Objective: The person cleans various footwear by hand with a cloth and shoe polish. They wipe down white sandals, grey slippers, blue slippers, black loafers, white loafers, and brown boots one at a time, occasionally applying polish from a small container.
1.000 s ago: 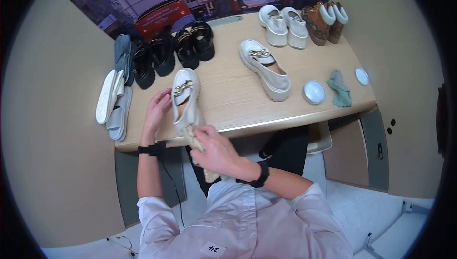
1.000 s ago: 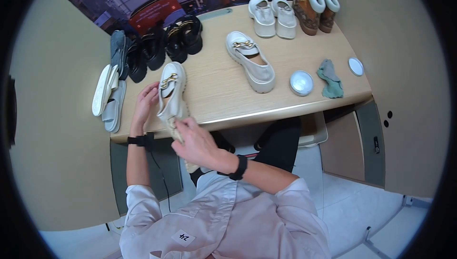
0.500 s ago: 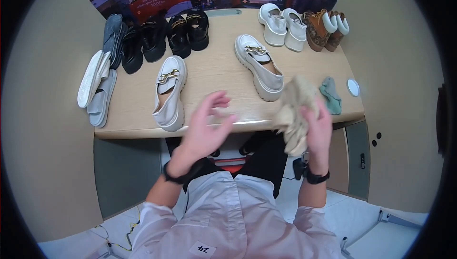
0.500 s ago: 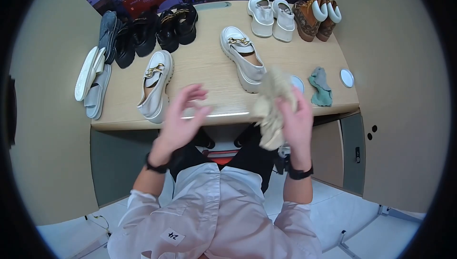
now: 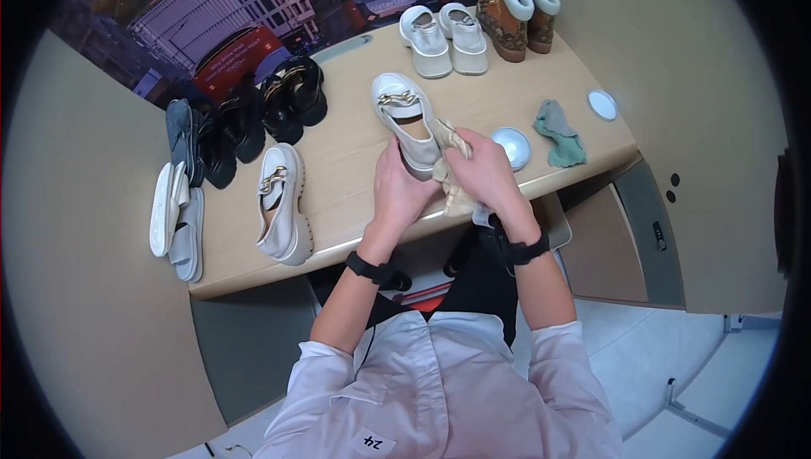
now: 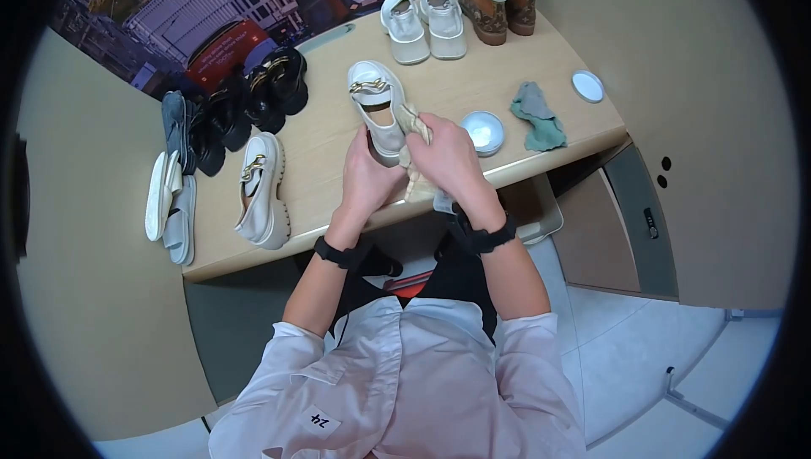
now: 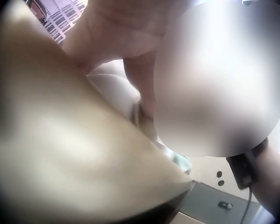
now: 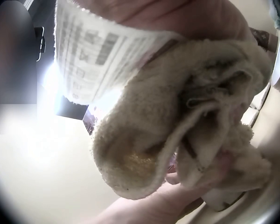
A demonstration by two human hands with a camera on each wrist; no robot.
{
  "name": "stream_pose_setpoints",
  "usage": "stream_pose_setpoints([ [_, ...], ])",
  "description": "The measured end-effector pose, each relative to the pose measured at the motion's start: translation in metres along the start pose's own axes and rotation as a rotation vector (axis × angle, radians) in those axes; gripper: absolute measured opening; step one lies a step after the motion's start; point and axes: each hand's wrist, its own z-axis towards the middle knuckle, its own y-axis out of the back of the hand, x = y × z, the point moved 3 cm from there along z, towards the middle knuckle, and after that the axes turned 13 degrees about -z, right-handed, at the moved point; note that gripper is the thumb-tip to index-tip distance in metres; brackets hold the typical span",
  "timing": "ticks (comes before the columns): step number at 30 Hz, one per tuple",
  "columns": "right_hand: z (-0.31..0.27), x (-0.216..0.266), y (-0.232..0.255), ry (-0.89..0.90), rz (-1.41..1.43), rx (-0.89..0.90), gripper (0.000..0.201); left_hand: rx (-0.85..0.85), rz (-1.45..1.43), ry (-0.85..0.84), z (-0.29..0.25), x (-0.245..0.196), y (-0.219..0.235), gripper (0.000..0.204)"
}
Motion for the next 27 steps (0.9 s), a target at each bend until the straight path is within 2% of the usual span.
stream_pose_setpoints([
  [4,-0.035,0.001,-0.028,0.066,0.173,0.115,0.047,0.117,-0.165,0.192,-0.025,0.003,0.056,0.101],
  [7,-0.052,0.008,-0.041,0.109,0.257,0.274,0.048,0.235,-0.306,0.182,-0.043,0.014,0.084,0.109],
  [8,-0.055,0.007,-0.049,0.146,0.295,0.298,0.048,0.283,-0.262,0.158,-0.048,0.012,0.091,0.114],
  [11,-0.055,0.004,-0.053,0.157,0.310,0.393,0.048,0.296,-0.342,0.173,-0.058,0.025,0.105,0.130],
  [12,-0.052,0.000,-0.045,0.162,0.311,0.388,0.050,0.286,-0.304,0.136,-0.060,0.029,0.105,0.132],
  [14,-0.039,-0.003,-0.012,0.076,0.153,0.245,0.054,0.251,-0.228,0.068,-0.063,0.026,0.104,0.136],
  [15,-0.028,-0.012,0.002,-0.007,0.202,0.175,0.056,0.191,-0.191,0.142,-0.066,0.026,0.103,0.136],
  [16,-0.013,-0.012,0.020,0.067,0.064,-0.023,0.057,0.134,-0.155,0.217,-0.067,0.023,0.101,0.136],
  [17,0.006,-0.011,0.037,0.099,0.108,-0.069,0.056,0.081,-0.119,0.288,-0.067,0.022,0.096,0.136],
  [18,0.022,-0.004,0.051,0.130,0.154,-0.119,0.054,-0.038,-0.022,0.172,-0.069,0.021,0.091,0.125],
  [21,0.048,0.032,0.064,0.200,-0.071,-0.105,0.049,-0.111,0.311,0.003,-0.070,0.027,0.081,0.120],
  [22,0.054,0.044,0.058,0.227,-0.100,-0.081,0.042,-0.115,0.272,-0.002,-0.070,0.030,0.080,0.117],
  [27,0.081,0.056,-0.022,0.663,-0.272,0.165,0.041,-0.142,0.208,0.033,-0.077,0.035,0.088,0.107],
])
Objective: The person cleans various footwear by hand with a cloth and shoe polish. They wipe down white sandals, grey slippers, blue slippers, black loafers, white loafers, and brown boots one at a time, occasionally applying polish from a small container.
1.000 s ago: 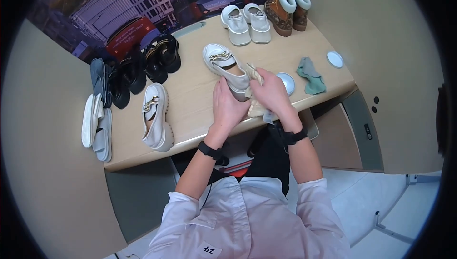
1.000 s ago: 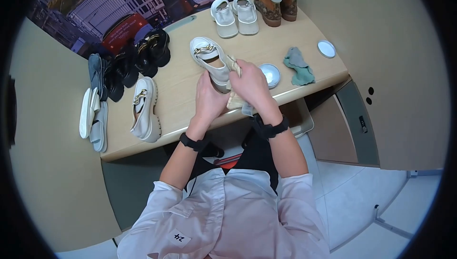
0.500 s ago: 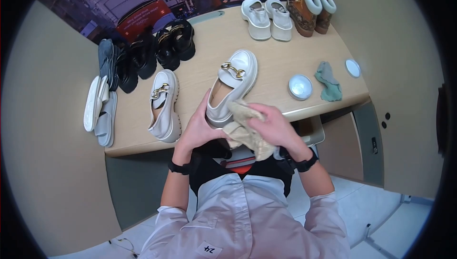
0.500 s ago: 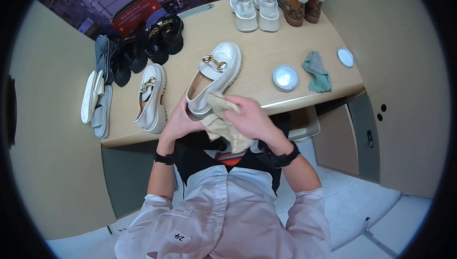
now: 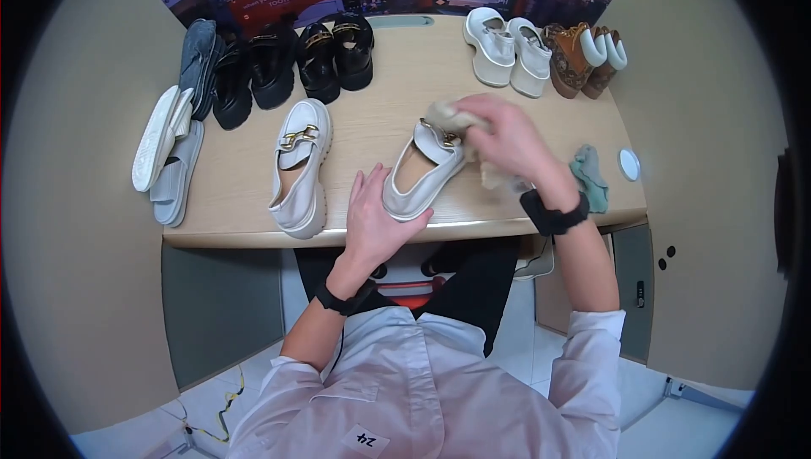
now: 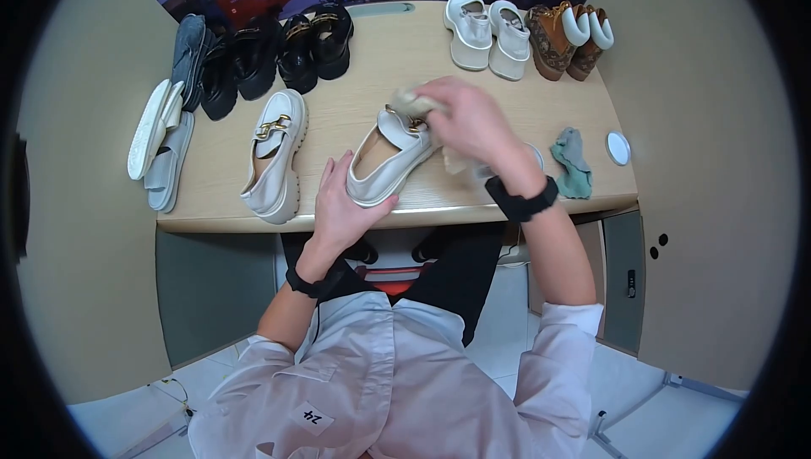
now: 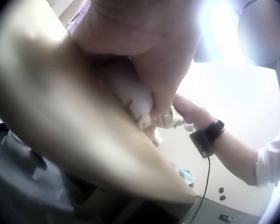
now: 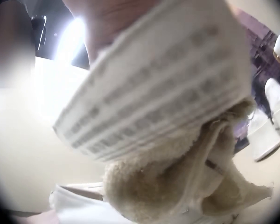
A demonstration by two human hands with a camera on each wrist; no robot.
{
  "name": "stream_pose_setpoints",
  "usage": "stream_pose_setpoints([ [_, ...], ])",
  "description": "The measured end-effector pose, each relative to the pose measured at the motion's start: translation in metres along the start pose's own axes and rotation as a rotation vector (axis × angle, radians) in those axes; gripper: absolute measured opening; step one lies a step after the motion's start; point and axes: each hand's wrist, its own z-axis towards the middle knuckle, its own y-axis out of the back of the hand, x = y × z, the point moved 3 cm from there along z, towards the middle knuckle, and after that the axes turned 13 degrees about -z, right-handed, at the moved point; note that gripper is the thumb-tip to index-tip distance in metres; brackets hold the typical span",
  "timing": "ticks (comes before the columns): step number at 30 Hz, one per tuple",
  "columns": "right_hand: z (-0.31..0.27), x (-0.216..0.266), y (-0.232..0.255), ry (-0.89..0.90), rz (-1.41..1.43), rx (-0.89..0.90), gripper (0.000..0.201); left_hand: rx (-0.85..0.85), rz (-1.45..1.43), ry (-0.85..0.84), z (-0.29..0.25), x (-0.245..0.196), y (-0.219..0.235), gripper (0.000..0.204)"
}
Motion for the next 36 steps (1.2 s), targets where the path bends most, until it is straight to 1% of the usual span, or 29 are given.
stream_pose_setpoints([
  [1,0.003,0.007,-0.012,0.101,-0.049,0.054,0.041,0.008,-0.008,0.013,0.000,0.001,0.003,0.107],
  [3,0.006,0.015,-0.026,0.123,-0.162,0.140,0.043,0.015,-0.024,0.045,-0.003,0.002,0.011,0.106],
  [4,0.007,0.018,-0.032,0.139,-0.216,0.185,0.045,-0.004,-0.036,0.008,-0.003,0.002,0.013,0.102],
  [6,0.007,0.018,-0.031,0.171,-0.318,0.173,0.036,-0.043,-0.061,-0.070,-0.002,0.000,0.014,0.092],
  [10,0.010,0.011,-0.024,0.291,-0.545,0.113,0.027,-0.027,-0.103,-0.057,0.000,-0.004,0.015,0.089],
  [12,0.012,0.006,-0.024,0.343,-0.552,0.028,0.025,-0.036,-0.105,-0.069,-0.001,-0.002,0.015,0.088],
  [13,0.012,0.003,-0.025,0.369,-0.552,-0.014,0.024,-0.020,-0.109,-0.026,-0.002,-0.002,0.016,0.090],
  [15,0.016,-0.004,-0.023,0.372,-0.560,-0.067,0.024,0.016,-0.119,0.053,-0.001,-0.005,0.018,0.096],
  [16,0.019,-0.009,-0.019,0.372,-0.568,-0.097,0.024,0.015,-0.130,0.041,-0.001,-0.004,0.018,0.095],
  [18,0.036,-0.041,0.002,0.199,-0.740,-0.037,0.027,0.010,-0.154,0.012,-0.001,0.003,0.015,0.094],
  [19,0.044,-0.043,0.011,0.109,-0.821,-0.007,0.028,0.005,-0.144,0.006,-0.002,0.003,0.015,0.094],
  [22,0.061,-0.034,0.038,0.005,-0.610,-0.155,0.034,-0.016,-0.124,-0.009,0.000,0.002,0.017,0.094],
  [25,0.072,0.007,0.022,0.154,-0.386,-0.123,0.040,-0.020,-0.102,-0.012,-0.003,0.002,0.015,0.094],
  [27,0.078,0.021,-0.013,0.248,-0.274,0.049,0.041,-0.034,-0.052,-0.021,-0.003,0.003,0.013,0.093],
  [29,0.085,0.028,-0.050,0.204,-0.259,0.361,0.043,-0.042,-0.056,-0.035,-0.004,0.004,0.010,0.092],
  [30,0.086,0.027,-0.062,0.188,-0.248,0.520,0.044,-0.051,-0.058,-0.039,-0.004,0.005,0.010,0.092],
  [33,0.088,0.013,-0.060,0.195,-0.283,0.485,0.043,-0.050,-0.078,-0.036,-0.003,0.007,0.009,0.090],
  [36,0.082,-0.018,-0.051,0.155,-0.295,0.341,0.043,-0.053,-0.080,-0.023,-0.001,0.005,0.012,0.089],
])
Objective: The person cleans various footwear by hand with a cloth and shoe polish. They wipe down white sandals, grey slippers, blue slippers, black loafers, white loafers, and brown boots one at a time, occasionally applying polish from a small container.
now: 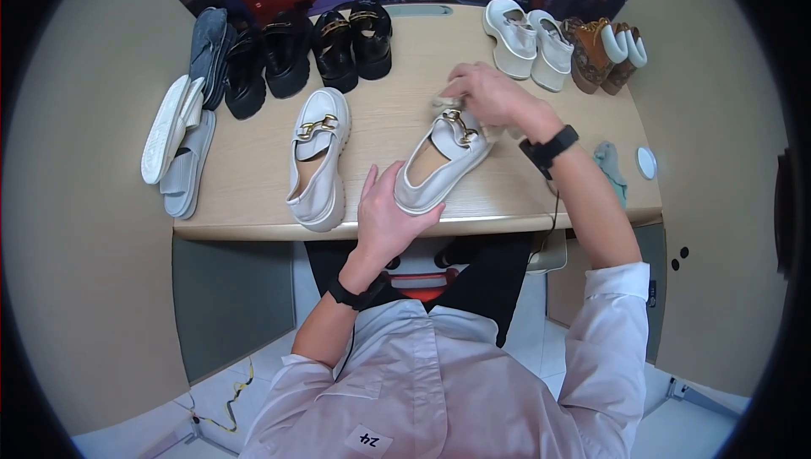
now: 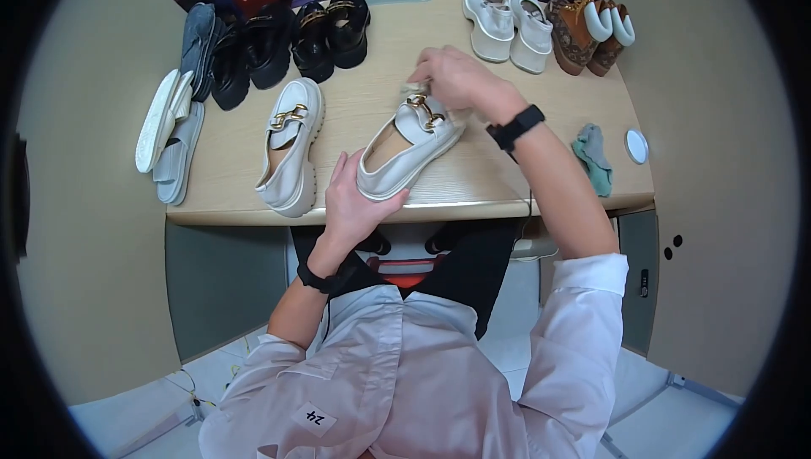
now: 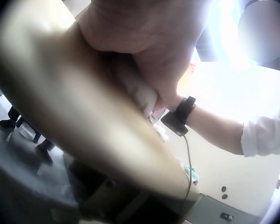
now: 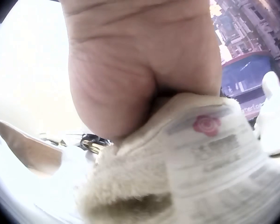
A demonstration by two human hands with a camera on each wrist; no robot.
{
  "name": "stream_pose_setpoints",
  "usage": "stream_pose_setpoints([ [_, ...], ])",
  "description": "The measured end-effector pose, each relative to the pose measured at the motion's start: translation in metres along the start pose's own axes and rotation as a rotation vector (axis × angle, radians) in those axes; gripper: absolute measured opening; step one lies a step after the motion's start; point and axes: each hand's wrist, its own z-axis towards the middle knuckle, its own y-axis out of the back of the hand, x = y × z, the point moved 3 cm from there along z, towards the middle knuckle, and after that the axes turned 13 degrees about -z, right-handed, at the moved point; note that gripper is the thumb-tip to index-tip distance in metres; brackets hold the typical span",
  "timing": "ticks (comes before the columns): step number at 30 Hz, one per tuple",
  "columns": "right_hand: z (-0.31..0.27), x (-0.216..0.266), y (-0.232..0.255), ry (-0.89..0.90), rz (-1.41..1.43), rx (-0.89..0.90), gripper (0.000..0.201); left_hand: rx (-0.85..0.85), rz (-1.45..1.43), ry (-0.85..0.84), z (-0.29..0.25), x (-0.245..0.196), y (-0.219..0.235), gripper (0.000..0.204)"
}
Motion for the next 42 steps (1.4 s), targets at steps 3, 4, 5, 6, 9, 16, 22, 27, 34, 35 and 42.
stream_pose_setpoints([
  [3,-0.015,-0.021,-0.012,-0.067,0.042,-0.170,0.042,-0.011,0.001,-0.001,0.000,0.004,-0.002,0.088],
  [4,-0.020,-0.024,-0.014,-0.107,0.068,-0.226,0.040,-0.010,-0.004,0.002,0.000,0.004,-0.003,0.088],
  [5,-0.025,-0.027,-0.019,-0.202,0.096,-0.241,0.040,-0.009,-0.008,0.005,0.001,0.004,-0.003,0.087],
  [6,-0.032,-0.028,-0.024,-0.296,0.124,-0.256,0.040,-0.010,-0.010,0.007,0.001,0.003,-0.002,0.087],
  [9,-0.052,-0.006,-0.032,-0.452,0.113,-0.412,0.041,-0.038,0.005,-0.017,0.000,0.002,-0.002,0.086],
  [16,-0.089,0.022,-0.062,-0.618,0.211,-0.587,0.047,-0.033,0.053,0.022,-0.003,0.003,-0.003,0.092],
  [22,-0.120,0.064,-0.077,-0.701,0.319,-0.642,0.049,-0.007,0.064,-0.002,-0.002,0.005,-0.004,0.083],
  [27,-0.136,0.100,-0.079,-0.728,0.431,-0.647,0.051,-0.020,0.072,-0.027,-0.003,0.010,-0.005,0.079],
  [34,-0.147,0.156,-0.067,-0.653,0.605,-0.656,0.051,0.035,0.022,0.059,-0.003,0.008,-0.004,0.095],
  [35,-0.148,0.163,-0.066,-0.623,0.562,-0.684,0.052,0.039,0.003,0.050,-0.002,0.005,-0.003,0.093],
  [42,-0.151,0.196,-0.059,-0.466,0.444,-0.719,0.053,0.037,-0.053,-0.023,-0.002,0.001,-0.003,0.076],
])
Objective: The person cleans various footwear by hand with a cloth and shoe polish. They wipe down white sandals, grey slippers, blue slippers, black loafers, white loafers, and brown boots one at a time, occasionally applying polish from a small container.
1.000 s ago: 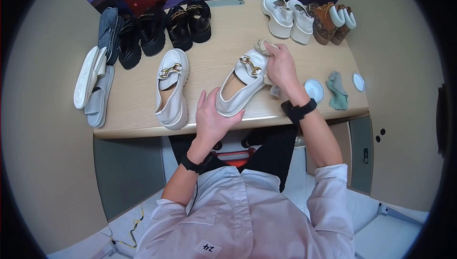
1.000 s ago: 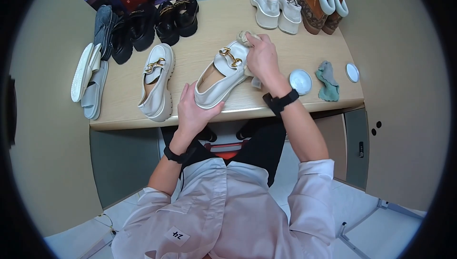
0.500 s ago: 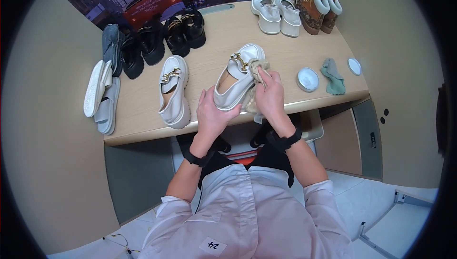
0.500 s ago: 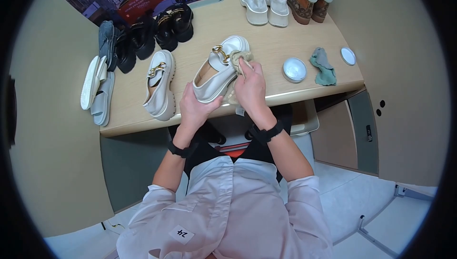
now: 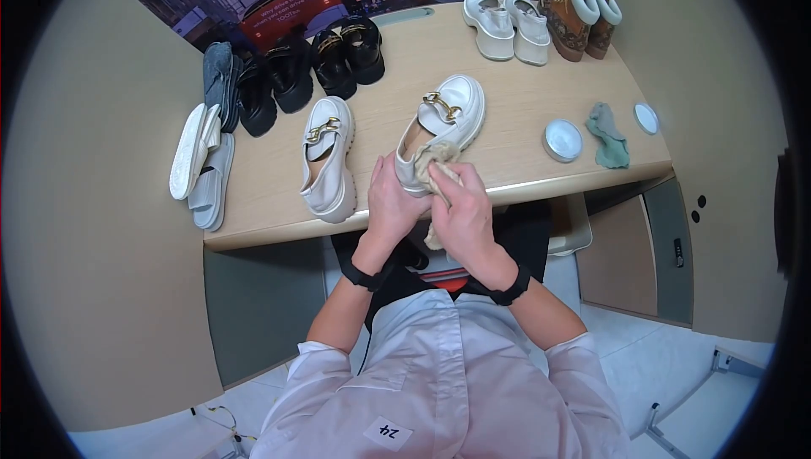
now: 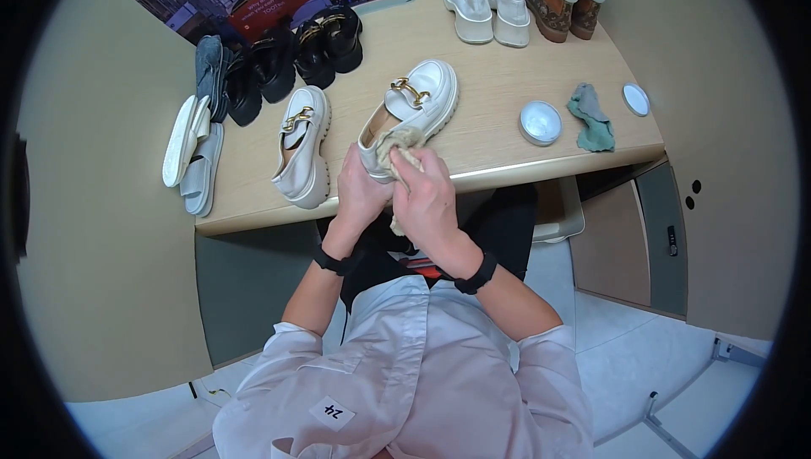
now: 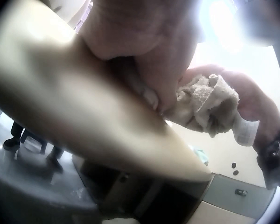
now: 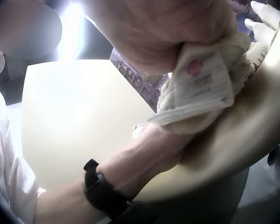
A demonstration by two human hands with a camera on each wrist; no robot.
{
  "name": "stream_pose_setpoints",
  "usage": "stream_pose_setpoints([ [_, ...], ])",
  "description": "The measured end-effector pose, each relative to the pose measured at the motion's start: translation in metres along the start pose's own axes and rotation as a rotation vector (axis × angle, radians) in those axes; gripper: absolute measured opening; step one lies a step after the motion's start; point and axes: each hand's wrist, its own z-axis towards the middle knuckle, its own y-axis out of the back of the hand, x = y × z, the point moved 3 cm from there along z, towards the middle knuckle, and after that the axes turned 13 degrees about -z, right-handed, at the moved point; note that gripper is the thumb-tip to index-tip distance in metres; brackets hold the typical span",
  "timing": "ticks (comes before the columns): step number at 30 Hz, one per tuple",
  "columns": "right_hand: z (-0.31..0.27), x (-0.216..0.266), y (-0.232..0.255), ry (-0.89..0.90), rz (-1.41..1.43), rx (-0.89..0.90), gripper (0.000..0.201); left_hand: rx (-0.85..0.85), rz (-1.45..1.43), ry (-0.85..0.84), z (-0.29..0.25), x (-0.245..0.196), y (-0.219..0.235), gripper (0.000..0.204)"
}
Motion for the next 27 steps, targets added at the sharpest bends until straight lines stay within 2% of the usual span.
stream_pose_setpoints([
  [7,-0.006,0.016,0.001,0.088,-0.057,0.006,0.049,-0.022,-0.024,-0.077,-0.002,0.001,-0.001,0.060],
  [14,-0.009,0.023,-0.004,0.161,-0.125,-0.009,0.049,-0.026,-0.053,-0.099,-0.003,0.007,0.000,0.057],
  [19,-0.005,0.017,0.014,0.311,-0.062,-0.041,0.054,-0.018,-0.029,-0.067,-0.007,0.008,0.004,0.062],
  [21,0.003,0.023,0.024,0.354,-0.061,-0.050,0.057,-0.021,0.047,-0.187,-0.006,0.012,0.002,0.064],
  [23,0.012,0.029,0.017,0.451,-0.086,0.017,0.056,-0.017,0.155,-0.267,-0.010,0.025,-0.003,0.064],
  [26,0.021,0.020,0.004,0.498,-0.189,0.091,0.055,0.008,0.069,-0.208,-0.008,0.022,0.000,0.064],
  [27,0.025,0.009,0.005,0.497,-0.216,0.096,0.054,-0.027,-0.010,-0.092,-0.006,0.015,0.001,0.076],
])
